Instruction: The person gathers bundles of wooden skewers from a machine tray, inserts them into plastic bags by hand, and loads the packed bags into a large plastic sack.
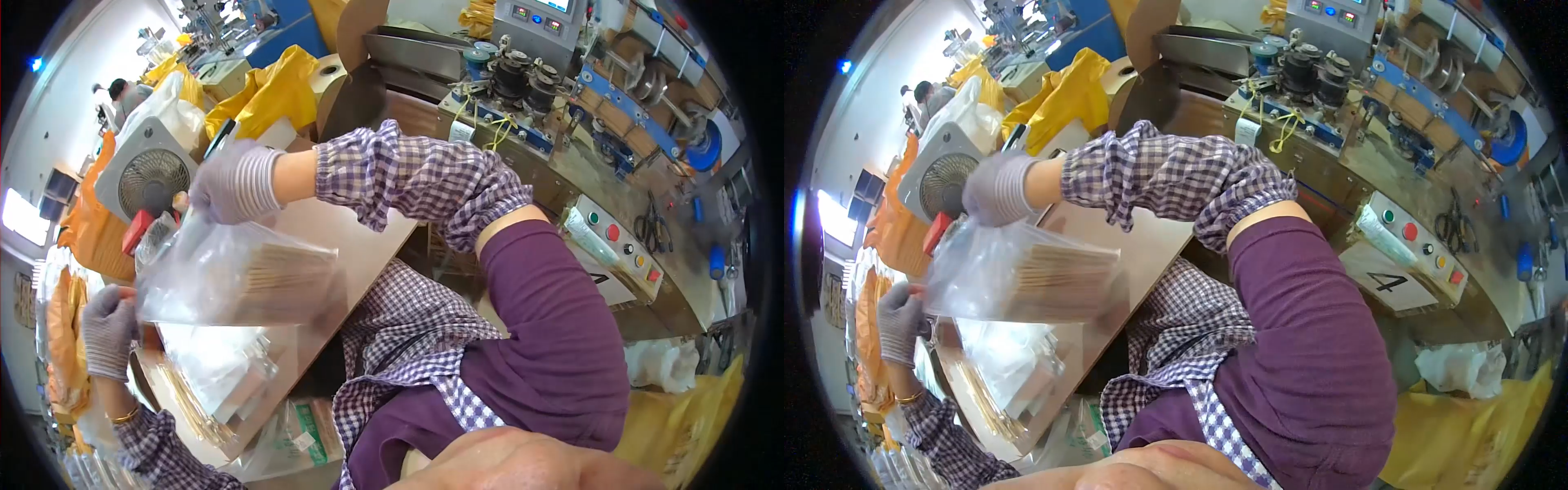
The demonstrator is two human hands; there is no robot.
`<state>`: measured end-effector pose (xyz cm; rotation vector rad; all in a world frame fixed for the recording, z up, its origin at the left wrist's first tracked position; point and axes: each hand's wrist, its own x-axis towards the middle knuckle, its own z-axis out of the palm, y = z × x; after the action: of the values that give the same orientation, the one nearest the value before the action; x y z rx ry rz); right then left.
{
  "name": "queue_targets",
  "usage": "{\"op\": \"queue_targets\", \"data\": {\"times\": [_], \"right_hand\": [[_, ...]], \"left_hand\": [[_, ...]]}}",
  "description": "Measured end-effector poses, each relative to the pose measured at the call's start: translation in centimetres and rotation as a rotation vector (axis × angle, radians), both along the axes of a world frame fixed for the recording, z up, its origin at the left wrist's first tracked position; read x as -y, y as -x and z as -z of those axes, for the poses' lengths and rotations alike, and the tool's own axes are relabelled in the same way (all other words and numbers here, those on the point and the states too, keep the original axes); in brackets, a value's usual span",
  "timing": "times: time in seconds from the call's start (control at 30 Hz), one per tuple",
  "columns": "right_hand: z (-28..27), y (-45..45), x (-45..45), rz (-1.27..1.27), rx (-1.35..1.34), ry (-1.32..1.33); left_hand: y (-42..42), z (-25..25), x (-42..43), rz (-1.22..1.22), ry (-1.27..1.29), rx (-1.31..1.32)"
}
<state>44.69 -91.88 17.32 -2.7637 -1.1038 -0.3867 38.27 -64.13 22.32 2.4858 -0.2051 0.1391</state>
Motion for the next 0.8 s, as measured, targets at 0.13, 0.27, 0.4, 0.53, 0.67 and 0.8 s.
{"op": "queue_targets", "data": {"times": [0.13, 0.27, 0.4, 0.53, 0.67, 0.8], "right_hand": [[3.1, -2.0, -0.9, -0.119, 0.302, -0.340], [6.0, -6.8, 1.2, -0.177, 0.297, -0.184], [2.7, -5.0, 0.1, -0.012, 0.070, -0.268], [4.0, -8.7, -0.8, -0.033, 0.115, -0.256], [3.9, -12.9, -1.8, -0.002, 0.046, -0.258], [10.2, -26.1, -1.2, -0.005, -0.196, -0.773]], "left_hand": [[-0.6, 1.6, -1.1, -0.006, 0.049, -0.082], [-2.3, 6.4, -0.3, 0.030, -0.265, 0.424], [-2.7, 14.6, 1.1, -0.061, 0.890, 0.467], [-3.0, 23.1, 6.6, 0.083, 1.133, 0.235], [-7.6, 24.8, 7.6, 0.029, 1.248, -0.016], [-12.4, 27.4, 6.8, 0.121, 1.374, 0.010]]}}
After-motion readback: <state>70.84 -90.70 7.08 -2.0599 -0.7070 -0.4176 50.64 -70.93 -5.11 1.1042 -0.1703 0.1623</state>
